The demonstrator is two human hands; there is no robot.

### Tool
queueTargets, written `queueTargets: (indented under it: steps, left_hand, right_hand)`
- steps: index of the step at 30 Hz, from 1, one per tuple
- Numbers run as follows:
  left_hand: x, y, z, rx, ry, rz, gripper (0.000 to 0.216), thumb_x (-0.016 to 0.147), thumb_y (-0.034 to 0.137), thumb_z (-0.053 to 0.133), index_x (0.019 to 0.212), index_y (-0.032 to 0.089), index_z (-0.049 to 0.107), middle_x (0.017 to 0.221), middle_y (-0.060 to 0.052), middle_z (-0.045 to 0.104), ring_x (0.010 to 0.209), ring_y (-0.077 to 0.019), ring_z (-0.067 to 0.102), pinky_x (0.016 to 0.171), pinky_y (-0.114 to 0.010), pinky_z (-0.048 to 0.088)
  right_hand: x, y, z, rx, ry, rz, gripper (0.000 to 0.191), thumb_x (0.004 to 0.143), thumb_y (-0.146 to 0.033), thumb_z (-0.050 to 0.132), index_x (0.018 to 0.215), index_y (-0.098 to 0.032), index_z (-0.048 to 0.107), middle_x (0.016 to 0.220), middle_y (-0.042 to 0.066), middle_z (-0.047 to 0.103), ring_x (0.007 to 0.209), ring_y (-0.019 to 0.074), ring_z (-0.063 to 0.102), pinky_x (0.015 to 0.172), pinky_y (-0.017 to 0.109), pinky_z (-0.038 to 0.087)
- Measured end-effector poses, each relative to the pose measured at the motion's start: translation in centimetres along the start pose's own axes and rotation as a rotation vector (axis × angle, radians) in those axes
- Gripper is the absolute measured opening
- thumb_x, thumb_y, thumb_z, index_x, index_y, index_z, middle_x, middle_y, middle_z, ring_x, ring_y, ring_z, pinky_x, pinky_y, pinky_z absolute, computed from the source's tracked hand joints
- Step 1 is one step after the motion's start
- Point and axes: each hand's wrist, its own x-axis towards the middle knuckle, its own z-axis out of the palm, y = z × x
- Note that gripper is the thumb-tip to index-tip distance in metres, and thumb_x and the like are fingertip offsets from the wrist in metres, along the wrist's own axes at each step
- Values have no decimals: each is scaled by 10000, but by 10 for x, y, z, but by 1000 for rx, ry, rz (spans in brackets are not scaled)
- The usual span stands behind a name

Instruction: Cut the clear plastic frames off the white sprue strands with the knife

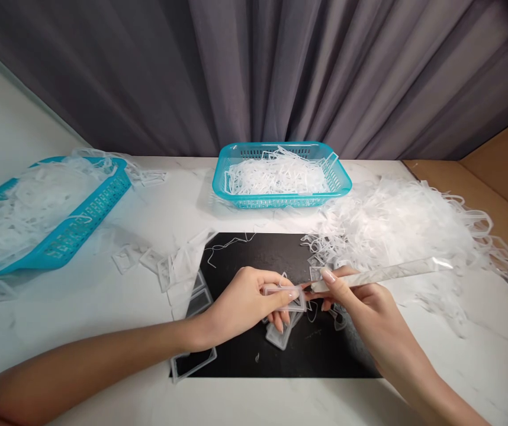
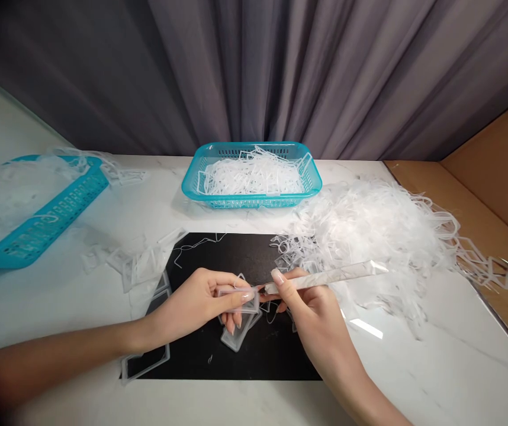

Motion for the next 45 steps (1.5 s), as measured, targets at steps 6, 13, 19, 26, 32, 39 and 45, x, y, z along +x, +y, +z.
queueTargets:
  steps: [6,13,19,26,32,39,45]
  left_hand:
    - [0,-1,2,-20,-10,-13,254,798,376,594,811,136,676,575,3,607,502,-110,593,530,-213,496]
    - [0,-2,3,-34,9,10,233,794,359,602,816,140,681,567,10,602,475,-92,568,503,-192,487]
    - [0,-4,4,-19,25,35,223,811,341,587,795,141,683,564,8,603,462,-85,557,494,-186,480]
    - [-1,-6,6,40,63,69,205,823,304,573,783,144,694,558,12,602,465,-82,544,495,-184,465]
    - [-2,-10,8,43,109,131,201,810,301,591,794,142,713,564,7,602,453,-82,529,482,-193,451]
    - [3,-8,2,-227,-34,32,203,773,311,647,821,132,729,512,14,546,464,-73,491,477,-188,385]
    - [7,-9,-2,-488,-278,-25,231,783,276,581,728,107,728,600,-10,499,521,-85,416,458,-210,309]
  right_hand:
    - [0,-1,2,11,25,-23,363,787,-505,581,697,-205,763,887,82,694,810,223,595,631,277,458]
    - [0,1,0,-56,-32,-50,377,832,-487,531,706,-206,749,902,80,682,820,215,592,628,267,457]
    - [-1,1,1,-98,-17,-53,413,845,-487,503,592,-202,661,813,50,644,788,197,567,626,253,422]
    - [-7,3,9,-195,23,-138,360,869,-447,484,625,-207,593,701,3,556,628,140,481,564,255,350]
    - [-8,9,16,-216,48,-260,282,884,-381,469,688,-217,588,672,7,575,658,158,507,574,266,364]
    - [-9,8,14,-177,93,-266,256,874,-366,491,683,-218,575,653,-7,570,734,161,574,598,253,404]
    - [-10,8,12,-216,145,-242,273,865,-421,490,712,-222,598,666,2,608,620,140,533,475,237,361]
